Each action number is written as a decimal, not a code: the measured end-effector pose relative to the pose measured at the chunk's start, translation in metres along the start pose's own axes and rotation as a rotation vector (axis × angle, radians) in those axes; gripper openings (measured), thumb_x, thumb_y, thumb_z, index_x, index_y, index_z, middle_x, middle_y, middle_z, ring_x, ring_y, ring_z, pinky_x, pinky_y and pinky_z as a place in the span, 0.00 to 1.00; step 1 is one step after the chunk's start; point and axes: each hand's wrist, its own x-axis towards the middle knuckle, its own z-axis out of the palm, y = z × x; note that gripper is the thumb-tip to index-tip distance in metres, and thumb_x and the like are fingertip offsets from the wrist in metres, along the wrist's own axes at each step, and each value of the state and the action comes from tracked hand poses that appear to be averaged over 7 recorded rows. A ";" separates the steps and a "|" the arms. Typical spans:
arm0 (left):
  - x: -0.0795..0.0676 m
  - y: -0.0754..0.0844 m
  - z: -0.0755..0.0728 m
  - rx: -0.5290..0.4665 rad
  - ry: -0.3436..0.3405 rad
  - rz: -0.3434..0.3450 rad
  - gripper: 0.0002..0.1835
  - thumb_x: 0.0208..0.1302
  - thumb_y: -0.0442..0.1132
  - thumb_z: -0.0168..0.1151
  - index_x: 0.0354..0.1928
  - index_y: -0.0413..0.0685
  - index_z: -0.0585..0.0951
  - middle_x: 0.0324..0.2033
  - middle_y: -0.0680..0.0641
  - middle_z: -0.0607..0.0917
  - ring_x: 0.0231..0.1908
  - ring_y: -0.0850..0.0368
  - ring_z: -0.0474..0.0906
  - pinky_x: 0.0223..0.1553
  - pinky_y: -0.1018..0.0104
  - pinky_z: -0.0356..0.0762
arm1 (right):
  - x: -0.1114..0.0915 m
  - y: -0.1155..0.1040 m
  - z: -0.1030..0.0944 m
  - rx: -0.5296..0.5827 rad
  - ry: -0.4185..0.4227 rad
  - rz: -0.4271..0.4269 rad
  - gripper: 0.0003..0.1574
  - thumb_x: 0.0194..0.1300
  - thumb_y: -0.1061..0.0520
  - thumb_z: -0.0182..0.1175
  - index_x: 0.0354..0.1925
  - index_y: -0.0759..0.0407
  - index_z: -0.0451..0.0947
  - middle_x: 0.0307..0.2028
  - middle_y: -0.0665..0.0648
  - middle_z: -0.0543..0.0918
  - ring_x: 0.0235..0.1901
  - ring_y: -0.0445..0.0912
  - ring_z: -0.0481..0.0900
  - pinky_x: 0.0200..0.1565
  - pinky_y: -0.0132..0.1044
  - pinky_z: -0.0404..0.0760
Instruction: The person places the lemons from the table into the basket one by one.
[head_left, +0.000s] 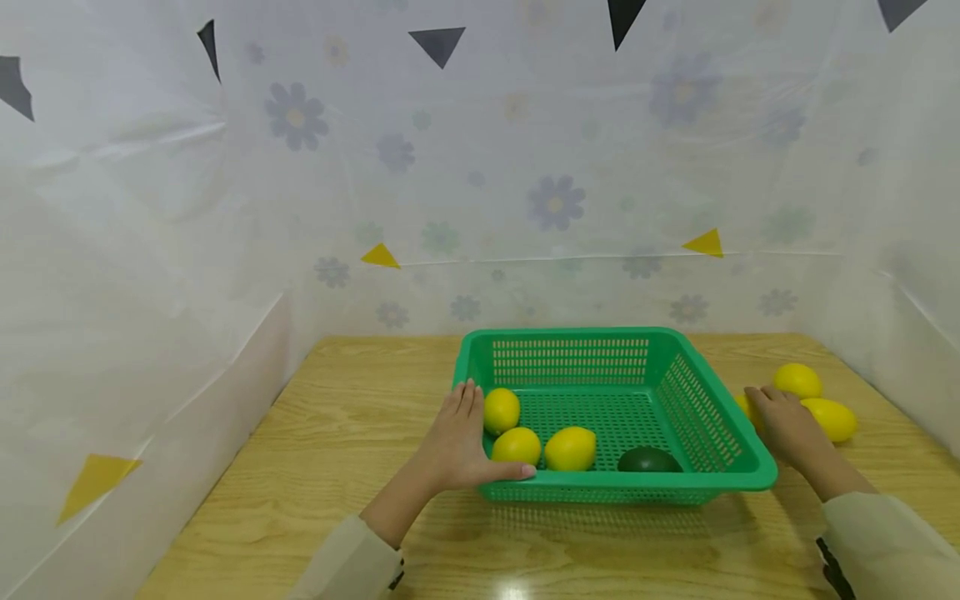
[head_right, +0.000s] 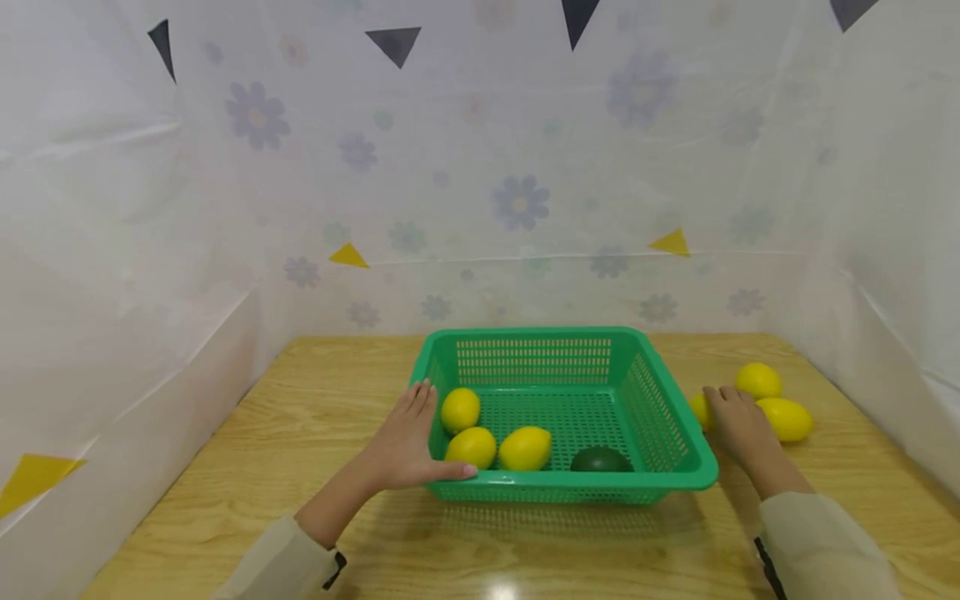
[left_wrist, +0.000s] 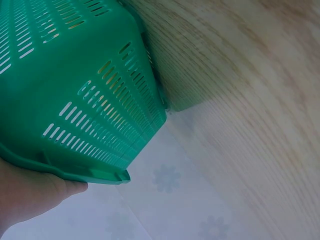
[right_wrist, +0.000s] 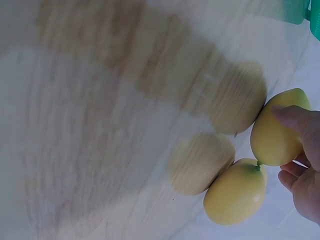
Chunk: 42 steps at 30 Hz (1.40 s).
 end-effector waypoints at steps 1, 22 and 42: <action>0.000 0.000 0.000 0.003 0.001 0.001 0.64 0.48 0.75 0.54 0.71 0.35 0.43 0.72 0.35 0.42 0.72 0.44 0.35 0.72 0.49 0.37 | 0.000 0.000 0.000 0.000 0.001 0.002 0.26 0.53 0.74 0.58 0.51 0.81 0.65 0.42 0.78 0.73 0.40 0.70 0.71 0.40 0.60 0.75; 0.002 -0.001 0.000 0.015 -0.005 0.008 0.64 0.48 0.76 0.53 0.71 0.35 0.44 0.72 0.35 0.42 0.72 0.43 0.36 0.72 0.49 0.38 | 0.002 0.003 -0.002 0.035 0.004 0.007 0.25 0.49 0.75 0.60 0.47 0.82 0.66 0.37 0.80 0.71 0.35 0.69 0.72 0.33 0.58 0.75; 0.002 -0.002 0.001 0.024 0.000 0.015 0.64 0.48 0.77 0.52 0.71 0.34 0.44 0.71 0.34 0.43 0.72 0.42 0.36 0.72 0.49 0.38 | 0.001 0.000 -0.001 0.088 0.094 -0.061 0.30 0.41 0.76 0.66 0.45 0.82 0.67 0.35 0.77 0.71 0.33 0.65 0.71 0.32 0.55 0.74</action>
